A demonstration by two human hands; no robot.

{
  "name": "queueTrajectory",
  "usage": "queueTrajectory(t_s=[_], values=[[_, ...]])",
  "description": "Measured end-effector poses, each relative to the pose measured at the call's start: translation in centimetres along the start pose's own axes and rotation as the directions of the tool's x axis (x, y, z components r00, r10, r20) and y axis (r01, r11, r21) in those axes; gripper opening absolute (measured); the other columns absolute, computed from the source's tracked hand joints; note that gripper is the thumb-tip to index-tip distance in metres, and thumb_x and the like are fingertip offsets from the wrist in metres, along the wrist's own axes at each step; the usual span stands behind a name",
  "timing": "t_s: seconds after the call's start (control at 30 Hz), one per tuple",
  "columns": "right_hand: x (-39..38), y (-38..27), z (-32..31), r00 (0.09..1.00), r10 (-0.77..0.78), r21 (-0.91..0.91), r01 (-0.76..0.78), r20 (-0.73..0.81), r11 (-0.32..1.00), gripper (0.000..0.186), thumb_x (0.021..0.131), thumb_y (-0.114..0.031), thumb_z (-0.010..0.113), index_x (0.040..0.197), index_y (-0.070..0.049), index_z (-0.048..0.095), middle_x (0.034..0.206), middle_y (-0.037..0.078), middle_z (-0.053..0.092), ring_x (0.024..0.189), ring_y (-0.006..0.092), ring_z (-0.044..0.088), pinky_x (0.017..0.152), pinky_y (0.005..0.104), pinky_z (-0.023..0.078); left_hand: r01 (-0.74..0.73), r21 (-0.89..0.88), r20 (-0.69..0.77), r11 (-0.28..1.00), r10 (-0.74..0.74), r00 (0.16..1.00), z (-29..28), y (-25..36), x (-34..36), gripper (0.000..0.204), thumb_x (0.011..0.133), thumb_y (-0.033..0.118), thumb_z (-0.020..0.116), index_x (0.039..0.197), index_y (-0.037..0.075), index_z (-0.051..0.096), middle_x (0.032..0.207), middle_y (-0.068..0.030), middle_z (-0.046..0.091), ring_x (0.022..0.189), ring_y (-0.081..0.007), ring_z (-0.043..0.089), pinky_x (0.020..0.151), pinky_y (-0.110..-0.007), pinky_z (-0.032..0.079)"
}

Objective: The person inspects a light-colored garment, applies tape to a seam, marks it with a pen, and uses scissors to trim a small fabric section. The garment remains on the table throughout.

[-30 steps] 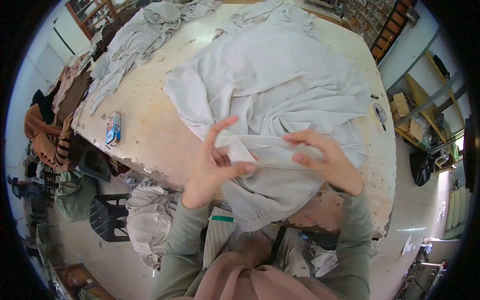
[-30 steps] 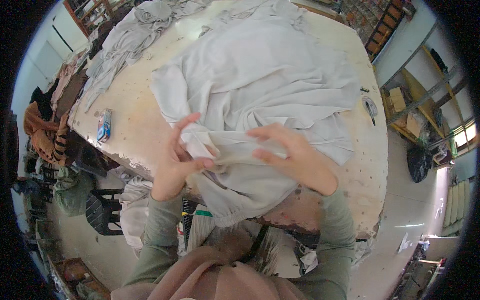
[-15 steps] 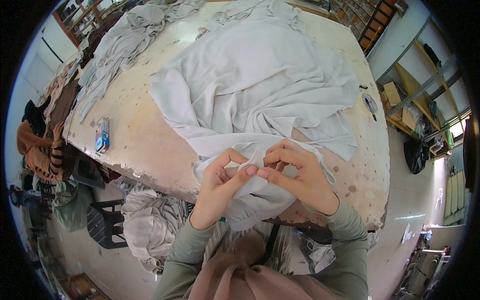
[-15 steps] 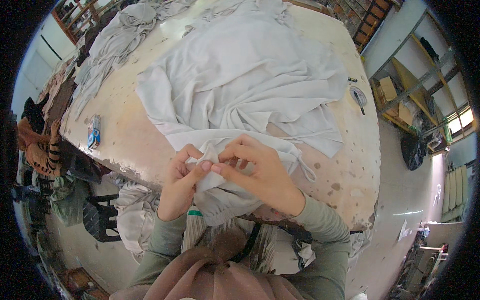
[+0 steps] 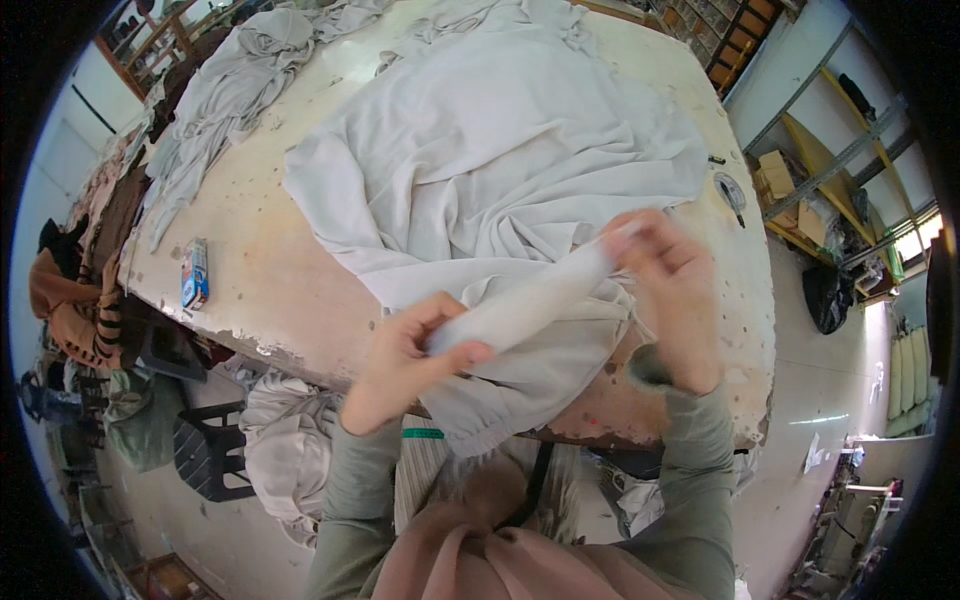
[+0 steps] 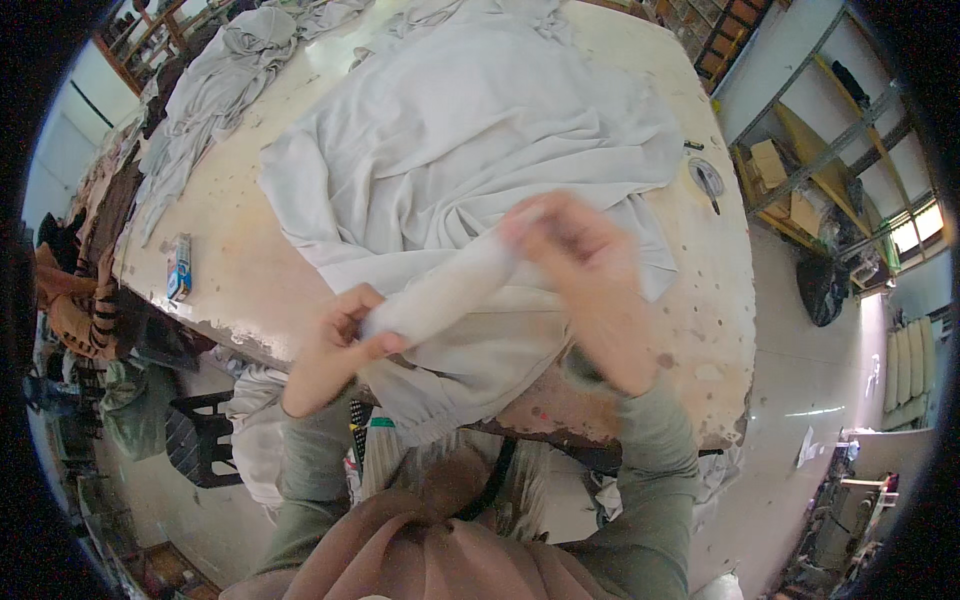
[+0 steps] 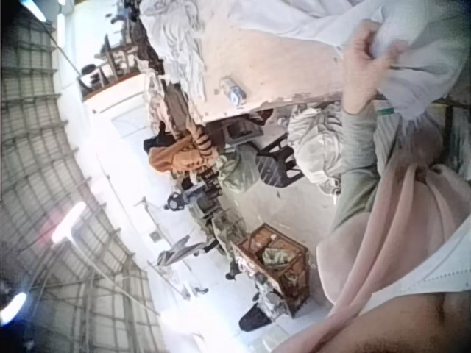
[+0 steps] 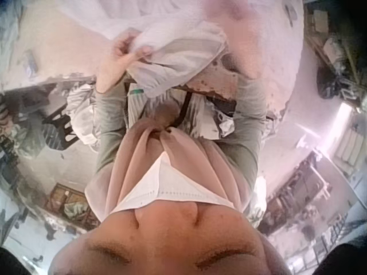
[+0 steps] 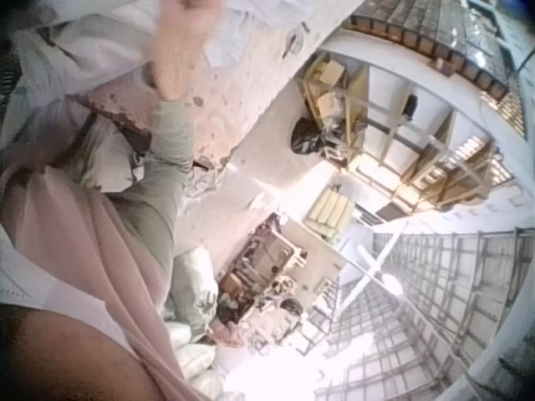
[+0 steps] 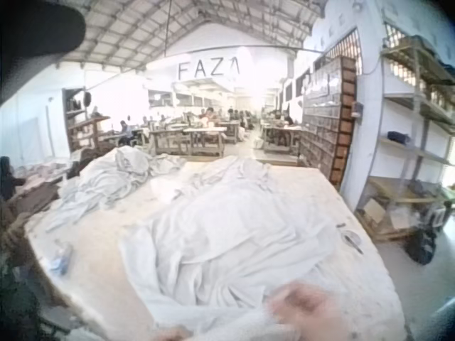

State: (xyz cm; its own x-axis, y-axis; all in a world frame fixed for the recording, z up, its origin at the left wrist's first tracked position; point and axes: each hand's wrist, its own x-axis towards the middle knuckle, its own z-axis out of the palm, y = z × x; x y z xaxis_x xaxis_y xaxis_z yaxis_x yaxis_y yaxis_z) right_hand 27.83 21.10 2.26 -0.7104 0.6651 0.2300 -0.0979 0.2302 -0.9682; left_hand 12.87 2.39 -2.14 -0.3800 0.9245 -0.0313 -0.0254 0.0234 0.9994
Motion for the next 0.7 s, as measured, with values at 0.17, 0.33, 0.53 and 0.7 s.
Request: queueTrajectory(t_s=[0.17, 0.33, 0.53, 0.7], values=[[1.6, -1.0, -5.9, 0.97, -0.064, 0.127, 0.096, -0.236, 0.987, 0.015, 0.091, -0.016, 0.06, 0.095, -0.003, 0.063, 0.084, 0.001, 0.062, 0.072, 0.0073, 0.056, 0.065, 0.0221, 0.045, 0.041, 0.068, -0.044, 0.997, -0.038, 0.998, -3.6, -0.8, -0.1, 0.015, 0.093, 0.015, 0.057, 0.092, 0.0, 0.061, 0.08, 0.0045, 0.055, 0.077, -0.0034, 0.047, 0.071, -0.018, 0.036], [1.8, -1.6, -8.5, 0.941, -0.158, 0.037, 0.177, -0.3, 0.984, 0.016, 0.091, -0.018, 0.061, 0.095, -0.003, 0.063, 0.086, 0.001, 0.062, 0.071, 0.0066, 0.054, 0.064, 0.0216, 0.043, -0.027, 0.118, -0.083, 0.993, 0.037, 0.996, -3.3, -2.2, 1.0, 0.02, 0.093, 0.017, 0.057, 0.096, -0.002, 0.063, 0.079, 0.0035, 0.056, 0.075, -0.0051, 0.046, 0.07, -0.02, 0.036], [1.5, -2.0, -12.0, 0.851, -0.226, -0.021, 0.245, -0.475, 0.969, 0.02, 0.091, -0.021, 0.062, 0.098, -0.002, 0.063, 0.089, 0.001, 0.062, 0.073, 0.0061, 0.054, 0.066, 0.0206, 0.042, -0.042, 0.245, -0.078, 0.969, 0.062, 0.995, -4.1, -3.4, 3.0, 0.018, 0.09, 0.015, 0.061, 0.094, -0.002, 0.065, 0.08, -0.0009, 0.06, 0.077, -0.0078, 0.05, 0.072, -0.022, 0.039], [1.1, -1.8, -16.6, 0.716, -0.329, -0.099, 0.344, -0.615, 0.934, 0.025, 0.091, -0.022, 0.063, 0.103, -0.001, 0.062, 0.087, -0.001, 0.06, 0.07, 0.0032, 0.05, 0.062, 0.0174, 0.039, -0.172, 0.527, -0.025, 0.832, 0.217, 0.976, -4.8, -3.9, 4.3, 0.016, 0.087, 0.012, 0.063, 0.096, 0.0, 0.066, 0.088, -0.0059, 0.061, 0.086, -0.0156, 0.053, 0.078, -0.027, 0.04]])
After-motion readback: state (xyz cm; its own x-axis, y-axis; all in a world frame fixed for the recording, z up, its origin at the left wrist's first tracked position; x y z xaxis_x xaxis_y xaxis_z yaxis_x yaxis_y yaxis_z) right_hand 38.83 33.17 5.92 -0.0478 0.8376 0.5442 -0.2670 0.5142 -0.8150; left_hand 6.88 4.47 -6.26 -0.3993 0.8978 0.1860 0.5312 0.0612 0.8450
